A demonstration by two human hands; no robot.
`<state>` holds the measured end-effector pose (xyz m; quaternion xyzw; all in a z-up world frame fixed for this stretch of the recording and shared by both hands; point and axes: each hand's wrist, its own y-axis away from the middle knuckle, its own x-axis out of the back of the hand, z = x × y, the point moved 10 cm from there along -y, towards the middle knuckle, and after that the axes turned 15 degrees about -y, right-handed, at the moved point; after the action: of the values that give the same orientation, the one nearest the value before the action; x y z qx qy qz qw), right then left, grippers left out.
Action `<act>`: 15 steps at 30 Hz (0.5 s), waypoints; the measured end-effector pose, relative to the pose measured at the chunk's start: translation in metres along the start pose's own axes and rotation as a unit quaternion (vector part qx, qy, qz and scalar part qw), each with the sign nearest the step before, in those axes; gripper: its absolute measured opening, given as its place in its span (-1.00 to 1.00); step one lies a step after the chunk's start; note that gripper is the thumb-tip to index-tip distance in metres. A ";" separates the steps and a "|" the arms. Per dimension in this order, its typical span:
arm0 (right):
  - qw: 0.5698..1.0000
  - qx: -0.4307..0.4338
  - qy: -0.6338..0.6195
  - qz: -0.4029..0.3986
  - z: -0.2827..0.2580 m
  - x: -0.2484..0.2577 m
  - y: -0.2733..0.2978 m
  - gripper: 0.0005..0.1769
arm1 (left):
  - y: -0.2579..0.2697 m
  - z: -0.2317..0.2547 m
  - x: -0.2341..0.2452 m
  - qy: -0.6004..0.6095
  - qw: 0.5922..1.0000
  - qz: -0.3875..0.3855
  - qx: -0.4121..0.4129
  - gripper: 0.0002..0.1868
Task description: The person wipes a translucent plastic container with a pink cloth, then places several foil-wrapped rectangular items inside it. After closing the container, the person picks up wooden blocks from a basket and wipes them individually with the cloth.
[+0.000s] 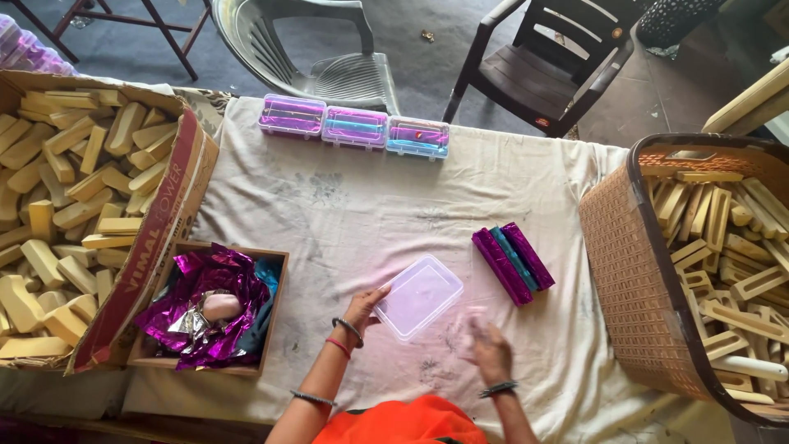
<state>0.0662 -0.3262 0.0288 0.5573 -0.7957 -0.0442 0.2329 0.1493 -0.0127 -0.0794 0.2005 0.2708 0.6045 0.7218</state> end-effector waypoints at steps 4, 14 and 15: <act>0.944 0.071 0.308 0.094 0.008 0.080 -0.022 -0.50 | -0.020 0.013 0.006 -0.117 0.993 -0.023 -0.014 -0.33; 0.915 0.271 0.280 -0.107 -0.083 -0.028 -0.013 0.10 | 0.017 0.038 0.039 -0.328 0.889 0.266 -0.174 0.10; 0.907 0.277 0.282 -0.148 -0.097 -0.051 -0.014 0.15 | 0.031 0.042 0.030 -0.379 0.876 0.247 -0.168 0.30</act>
<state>0.1333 -0.2669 0.0937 0.6998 -0.5858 0.3032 0.2741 0.1557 0.0245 -0.0324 0.3504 -0.1882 0.6773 0.6190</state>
